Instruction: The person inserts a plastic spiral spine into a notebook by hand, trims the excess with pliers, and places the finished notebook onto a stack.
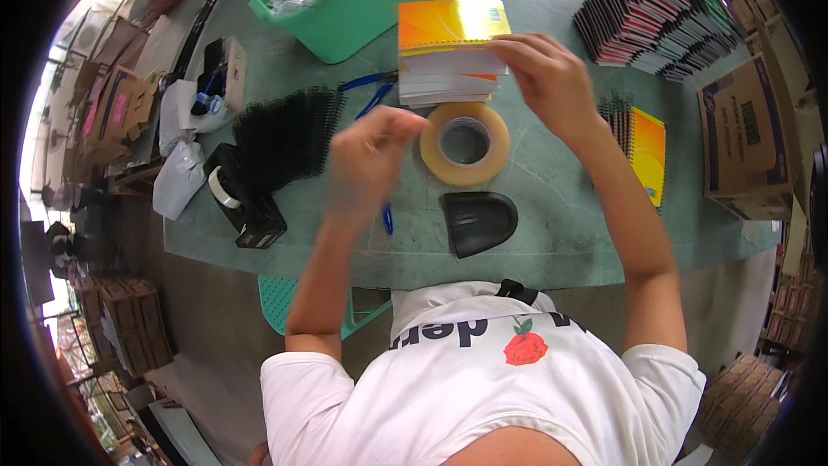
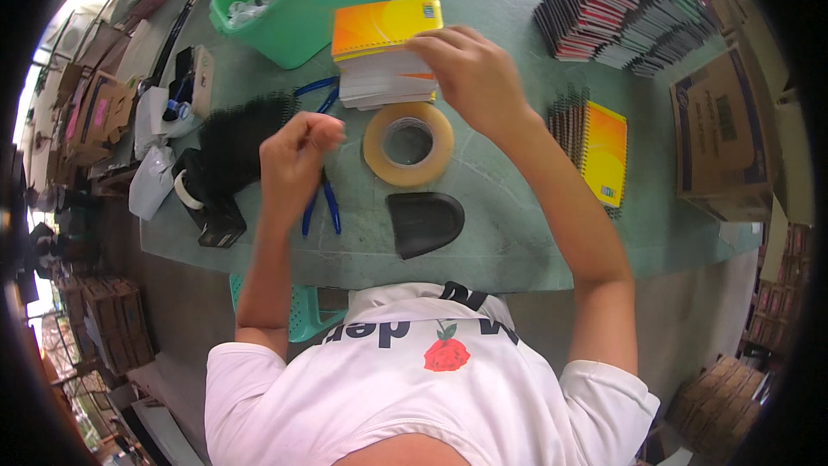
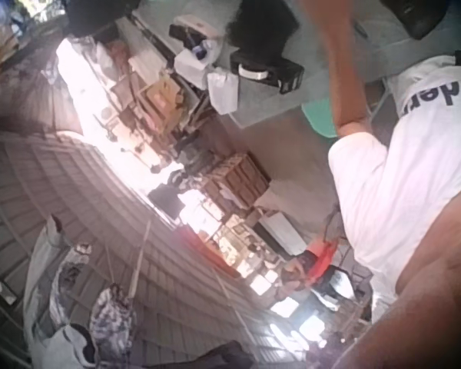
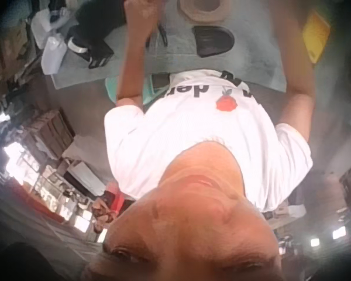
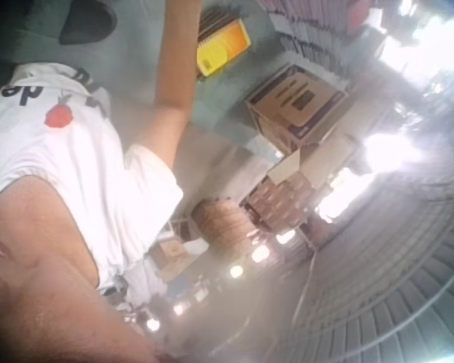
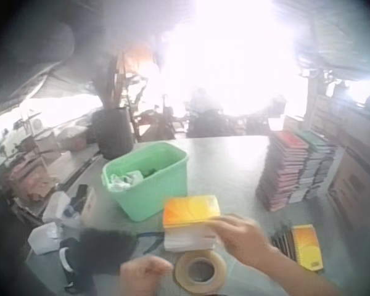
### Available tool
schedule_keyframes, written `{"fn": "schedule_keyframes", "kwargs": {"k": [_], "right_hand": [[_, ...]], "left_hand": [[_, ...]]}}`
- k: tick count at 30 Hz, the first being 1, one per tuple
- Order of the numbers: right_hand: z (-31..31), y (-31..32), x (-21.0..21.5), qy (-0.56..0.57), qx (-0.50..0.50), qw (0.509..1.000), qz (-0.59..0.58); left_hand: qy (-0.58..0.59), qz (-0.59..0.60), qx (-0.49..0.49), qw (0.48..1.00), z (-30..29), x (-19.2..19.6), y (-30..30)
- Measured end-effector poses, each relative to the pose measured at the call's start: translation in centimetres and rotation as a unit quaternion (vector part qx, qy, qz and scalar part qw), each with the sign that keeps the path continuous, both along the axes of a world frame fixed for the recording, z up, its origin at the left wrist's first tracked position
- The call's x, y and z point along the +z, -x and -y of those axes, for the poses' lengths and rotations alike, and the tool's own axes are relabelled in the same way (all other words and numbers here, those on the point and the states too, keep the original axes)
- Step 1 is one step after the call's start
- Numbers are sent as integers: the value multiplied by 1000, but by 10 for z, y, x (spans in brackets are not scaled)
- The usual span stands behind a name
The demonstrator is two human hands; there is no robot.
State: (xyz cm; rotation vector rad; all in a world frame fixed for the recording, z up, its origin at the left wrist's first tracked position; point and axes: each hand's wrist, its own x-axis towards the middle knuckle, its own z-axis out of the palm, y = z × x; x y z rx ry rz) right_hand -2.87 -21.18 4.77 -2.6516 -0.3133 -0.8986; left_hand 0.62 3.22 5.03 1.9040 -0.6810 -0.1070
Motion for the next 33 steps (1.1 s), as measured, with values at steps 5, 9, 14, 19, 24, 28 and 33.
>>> {"fn": "schedule_keyframes", "kwargs": {"k": [5, 9, 14, 19, 24, 28, 33], "right_hand": [[-48, -81, 2, 145, 50, 987, -37], [-51, -105, 32, 197, 59, 943, -260], [-52, -98, 34, 195, 66, 929, -308], [-44, -82, 10, 182, 68, 956, -218], [-25, -91, 10, 161, 112, 959, -206], [-40, -99, 29, 226, 109, 934, -256], [-46, -102, 43, 212, 87, 920, -317]], "left_hand": [[-414, 138, 232, 870, -96, -137, -67], [-436, 117, 247, 857, -97, -142, -66], [-469, 103, 220, 849, -99, -144, -64], [-505, 137, 210, 826, -107, -143, -58], [-393, 112, 221, 886, -103, -105, -60], [-155, 91, 227, 957, -89, -60, -61], [11, -41, 236, 971, -79, -28, -58]]}}
